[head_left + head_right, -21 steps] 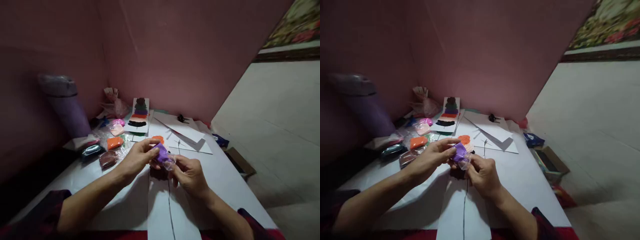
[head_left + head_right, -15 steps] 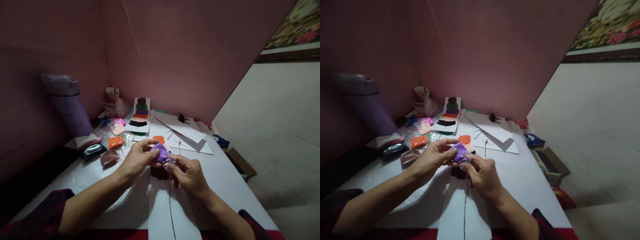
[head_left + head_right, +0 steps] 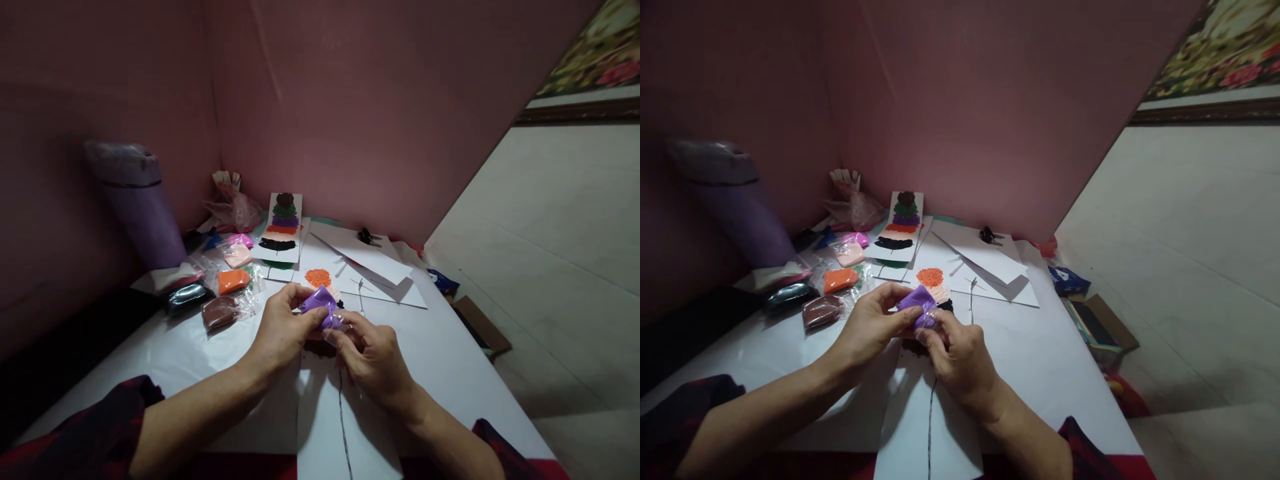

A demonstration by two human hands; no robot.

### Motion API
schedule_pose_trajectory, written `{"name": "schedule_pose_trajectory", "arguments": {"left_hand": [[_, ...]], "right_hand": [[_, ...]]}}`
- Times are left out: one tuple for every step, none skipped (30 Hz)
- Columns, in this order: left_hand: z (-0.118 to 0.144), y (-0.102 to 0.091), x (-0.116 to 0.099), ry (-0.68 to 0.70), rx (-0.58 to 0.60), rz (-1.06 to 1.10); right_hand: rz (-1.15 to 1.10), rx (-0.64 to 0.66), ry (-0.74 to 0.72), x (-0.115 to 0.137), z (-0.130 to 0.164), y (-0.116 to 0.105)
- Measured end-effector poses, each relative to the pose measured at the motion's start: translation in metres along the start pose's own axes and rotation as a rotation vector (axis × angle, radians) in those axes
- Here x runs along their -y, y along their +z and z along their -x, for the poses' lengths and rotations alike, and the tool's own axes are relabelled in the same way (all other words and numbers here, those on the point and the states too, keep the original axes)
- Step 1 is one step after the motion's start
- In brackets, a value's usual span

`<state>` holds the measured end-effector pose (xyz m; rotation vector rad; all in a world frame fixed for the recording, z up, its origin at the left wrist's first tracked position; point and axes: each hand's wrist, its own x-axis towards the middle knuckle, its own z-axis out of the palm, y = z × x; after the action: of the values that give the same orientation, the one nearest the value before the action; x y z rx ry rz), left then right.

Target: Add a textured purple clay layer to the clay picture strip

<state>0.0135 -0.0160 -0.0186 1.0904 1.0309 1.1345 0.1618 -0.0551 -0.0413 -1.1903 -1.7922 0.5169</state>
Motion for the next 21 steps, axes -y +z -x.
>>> {"name": "schedule_pose_trajectory", "arguments": {"left_hand": [[0.001, 0.000, 0.001, 0.003, -0.010, -0.011], [0.002, 0.001, 0.003, 0.003, -0.015, -0.021], [0.003, 0.001, 0.004, 0.003, -0.018, -0.024], [0.003, 0.001, 0.005, 0.000, -0.020, -0.022], [0.004, 0.002, 0.006, -0.004, -0.022, -0.019], [0.004, 0.002, 0.006, -0.010, -0.022, -0.015], [0.005, 0.002, 0.007, -0.017, -0.021, -0.012], [0.005, 0.003, 0.008, -0.026, -0.018, -0.010], [0.005, 0.003, 0.009, -0.037, -0.013, -0.005], [0.006, 0.003, 0.010, -0.046, -0.004, -0.002], [0.006, 0.003, 0.010, -0.051, 0.004, -0.004], [0.007, 0.003, 0.011, -0.054, 0.012, -0.012], [0.007, 0.003, 0.011, -0.052, 0.020, -0.024], [0.008, 0.003, 0.011, -0.050, 0.030, -0.037], [0.009, 0.003, 0.010, -0.047, 0.041, -0.045], [0.010, 0.004, 0.009, -0.047, 0.053, -0.044], [0.010, 0.004, 0.008, -0.051, 0.066, -0.029], [0.011, 0.004, 0.006, -0.059, 0.080, -0.004], [0.011, 0.004, 0.004, -0.069, 0.090, 0.025], [0.011, 0.005, 0.002, -0.087, 0.094, 0.056], [0.011, 0.005, 0.000, -0.110, 0.095, 0.086]], "right_hand": [[-0.003, 0.004, 0.006, 0.001, 0.000, 0.000], [-0.001, 0.011, 0.012, 0.002, 0.000, 0.001], [0.008, 0.017, 0.015, 0.002, 0.000, 0.001], [0.021, 0.021, 0.013, 0.002, 0.000, 0.002], [0.038, 0.021, 0.005, 0.002, 0.000, 0.002], [0.055, 0.017, -0.010, 0.002, 0.000, 0.003], [0.068, 0.010, -0.029, 0.001, 0.000, 0.003], [0.077, 0.006, -0.047, 0.000, 0.000, 0.004], [0.086, -0.001, -0.063, -0.001, 0.000, 0.005], [0.095, -0.009, -0.077, -0.001, -0.001, 0.005], [0.106, -0.020, -0.092, -0.002, -0.002, 0.006], [0.121, -0.030, -0.106, -0.002, -0.003, 0.006], [0.141, -0.046, -0.120, -0.001, -0.003, 0.006], [0.164, -0.066, -0.134, -0.001, -0.004, 0.006], [0.185, -0.086, -0.147, 0.000, -0.005, 0.006], [0.202, -0.104, -0.154, 0.001, -0.006, 0.005], [0.215, -0.123, -0.158, 0.002, -0.006, 0.005], [0.218, -0.139, -0.155, 0.003, -0.006, 0.004], [0.207, -0.154, -0.147, 0.003, -0.006, 0.004], [0.183, -0.167, -0.132, 0.003, -0.006, 0.004], [0.147, -0.181, -0.110, 0.003, -0.005, 0.004]]}}
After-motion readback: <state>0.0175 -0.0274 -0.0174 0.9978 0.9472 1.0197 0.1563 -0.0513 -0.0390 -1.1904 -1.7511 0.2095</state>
